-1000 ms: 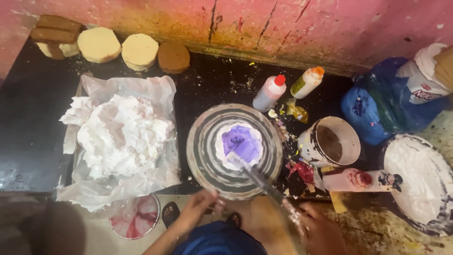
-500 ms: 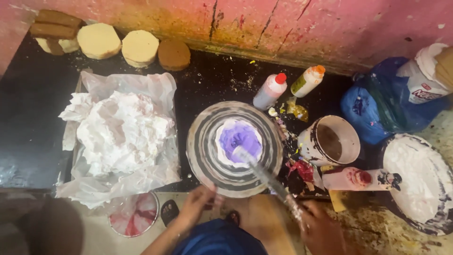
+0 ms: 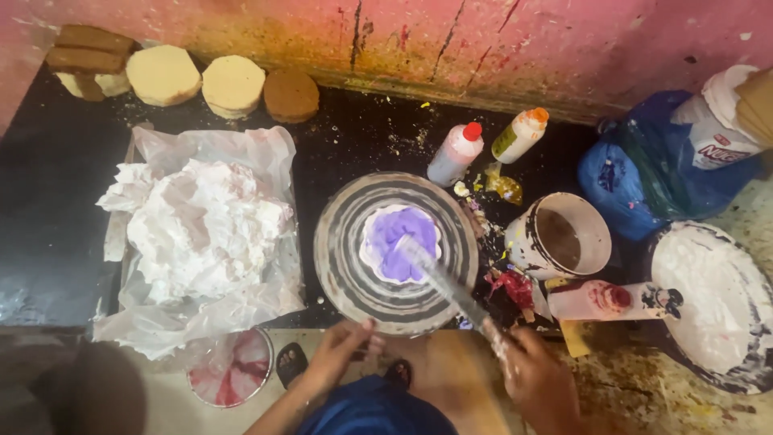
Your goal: The person dips a cake layer into a bowl of liquid, places it onto a turntable, and applies frosting across the cake with a spatula, smoothing the top and sides.
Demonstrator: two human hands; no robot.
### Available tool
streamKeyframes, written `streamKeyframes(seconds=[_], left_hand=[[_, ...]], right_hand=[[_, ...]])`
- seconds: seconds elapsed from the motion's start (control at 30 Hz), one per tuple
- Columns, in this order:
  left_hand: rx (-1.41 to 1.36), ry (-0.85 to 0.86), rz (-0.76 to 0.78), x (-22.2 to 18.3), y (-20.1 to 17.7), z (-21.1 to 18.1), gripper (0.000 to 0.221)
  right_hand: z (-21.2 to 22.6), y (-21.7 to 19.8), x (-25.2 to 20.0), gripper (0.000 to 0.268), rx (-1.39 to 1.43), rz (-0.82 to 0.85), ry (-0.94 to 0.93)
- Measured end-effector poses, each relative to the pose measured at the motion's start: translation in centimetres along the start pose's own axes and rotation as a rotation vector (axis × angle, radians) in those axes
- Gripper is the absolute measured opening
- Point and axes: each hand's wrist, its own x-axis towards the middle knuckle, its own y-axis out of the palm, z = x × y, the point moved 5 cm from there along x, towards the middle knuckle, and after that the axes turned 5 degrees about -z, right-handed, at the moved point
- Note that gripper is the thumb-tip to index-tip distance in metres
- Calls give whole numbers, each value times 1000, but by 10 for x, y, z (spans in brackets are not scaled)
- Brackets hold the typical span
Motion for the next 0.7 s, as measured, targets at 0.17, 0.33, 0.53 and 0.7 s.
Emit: streamKeyframes(seconds=[0.17,0.33,0.53,0.7], left_hand=[[-9,32,-41,-1,-4,-6,51],[-23,79,-37,11,-14,3,53],[-149,125,-235,16,-41,-14,47],[-195,166,-327,0,-41,-18,50]], right_hand=[[3,1,13,42,212,176,48],[24,-21,49,52,231,130,13],[1,-21,32,41,136,82,-111],[-77,-22,12,40,336,-302,-97]])
